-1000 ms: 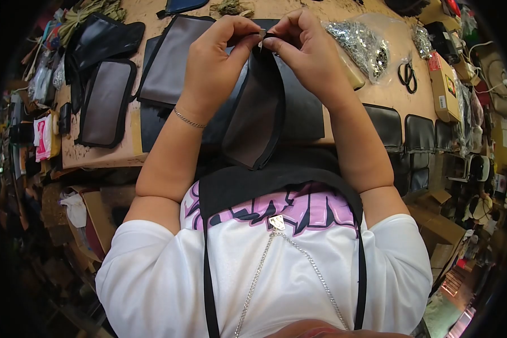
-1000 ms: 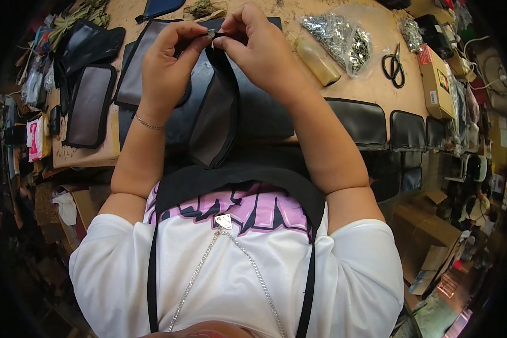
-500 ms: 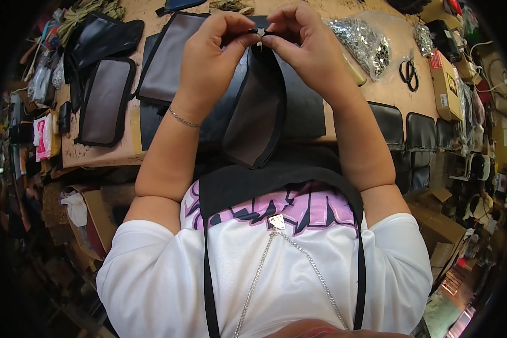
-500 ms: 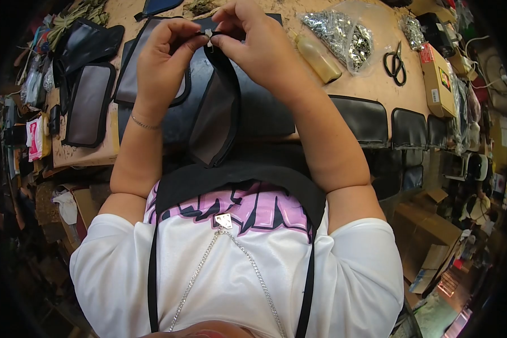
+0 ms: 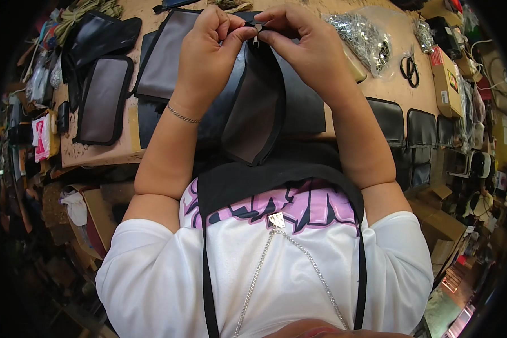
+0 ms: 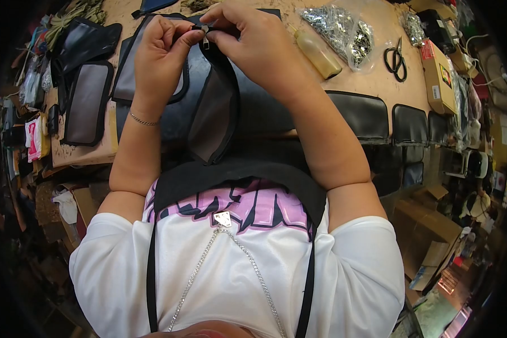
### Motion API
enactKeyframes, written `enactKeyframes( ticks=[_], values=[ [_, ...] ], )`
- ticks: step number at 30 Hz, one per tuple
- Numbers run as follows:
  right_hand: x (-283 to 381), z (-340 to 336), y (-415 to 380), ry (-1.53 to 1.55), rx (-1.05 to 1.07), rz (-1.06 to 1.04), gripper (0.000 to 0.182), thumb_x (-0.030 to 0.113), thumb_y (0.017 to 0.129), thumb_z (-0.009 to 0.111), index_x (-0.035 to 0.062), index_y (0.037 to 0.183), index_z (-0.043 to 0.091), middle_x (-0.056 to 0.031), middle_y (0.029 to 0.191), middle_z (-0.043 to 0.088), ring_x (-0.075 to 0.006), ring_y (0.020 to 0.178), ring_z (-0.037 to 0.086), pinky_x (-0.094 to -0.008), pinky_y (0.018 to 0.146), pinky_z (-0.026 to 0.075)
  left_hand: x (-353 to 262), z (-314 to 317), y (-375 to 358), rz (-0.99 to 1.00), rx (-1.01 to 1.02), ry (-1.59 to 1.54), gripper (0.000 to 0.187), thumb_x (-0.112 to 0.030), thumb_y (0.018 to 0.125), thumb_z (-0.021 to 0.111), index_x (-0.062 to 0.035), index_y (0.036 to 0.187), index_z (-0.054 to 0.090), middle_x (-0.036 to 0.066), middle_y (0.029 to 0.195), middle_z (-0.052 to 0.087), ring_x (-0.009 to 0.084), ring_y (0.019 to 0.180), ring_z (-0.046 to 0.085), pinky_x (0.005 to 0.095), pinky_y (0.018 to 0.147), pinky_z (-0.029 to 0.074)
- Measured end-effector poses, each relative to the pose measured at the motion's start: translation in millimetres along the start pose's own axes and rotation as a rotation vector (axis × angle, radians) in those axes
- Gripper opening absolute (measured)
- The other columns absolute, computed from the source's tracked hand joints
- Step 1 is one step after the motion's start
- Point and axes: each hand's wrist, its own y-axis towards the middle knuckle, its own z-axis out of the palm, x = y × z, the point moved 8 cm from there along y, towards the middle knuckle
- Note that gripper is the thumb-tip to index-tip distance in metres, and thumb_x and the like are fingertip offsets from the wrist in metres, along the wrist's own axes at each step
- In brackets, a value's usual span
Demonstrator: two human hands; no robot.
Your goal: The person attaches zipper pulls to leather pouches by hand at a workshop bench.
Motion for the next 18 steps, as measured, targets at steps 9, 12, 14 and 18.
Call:
enactKeyframes(
  ticks=[9,12,14,18],
  values=[
    [8.4,0.1,-0.1,-0.202,0.047,-0.036,0.017,0.001,0.091,0.068,-0.0005,0.108,0.068,-0.01,0.095,0.073,-0.0142,0.088,0.069,-0.028,0.08,0.055,-10.0,1.3,-3.2,0.012,-0.076,0.197,0.018,-0.002,0.092,0.072,-0.0018,0.086,0.055,0.003,0.088,0.066,0.0057,0.08,0.056,0.021,0.074,0.048],
    [5.6,6.3,-2.8,-0.302,-0.007,-0.216,0.014,0.001,0.089,0.072,-0.0015,0.102,0.067,-0.0066,0.098,0.072,-0.0135,0.091,0.069,-0.028,0.084,0.055,-8.7,0.0,-4.4,0.014,-0.099,0.262,0.017,-0.002,0.092,0.072,-0.0014,0.087,0.056,0.003,0.087,0.066,0.0059,0.08,0.056,0.021,0.074,0.048],
    [-4.3,7.4,-2.0,-0.217,-0.016,-0.196,0.008,0.0,0.089,0.071,-0.0016,0.096,0.07,-0.0065,0.096,0.074,-0.0137,0.089,0.07,-0.0281,0.081,0.056,-6.7,-0.3,-5.7,-0.004,-0.103,0.342,0.018,-0.002,0.092,0.072,-0.0014,0.088,0.055,0.003,0.087,0.066,0.0063,0.081,0.056,0.021,0.075,0.049],
    [-18.1,6.7,-0.3,0.027,-0.057,-0.154,0.011,0.002,0.088,0.071,0.0006,0.099,0.071,-0.0038,0.095,0.073,-0.0114,0.09,0.068,-0.026,0.082,0.054,-2.2,0.2,-4.7,-0.042,-0.098,0.123,0.015,0.002,0.091,0.071,-0.0006,0.096,0.056,0.004,0.093,0.067,0.0084,0.086,0.061,0.0221,0.08,0.051]
  ],
)
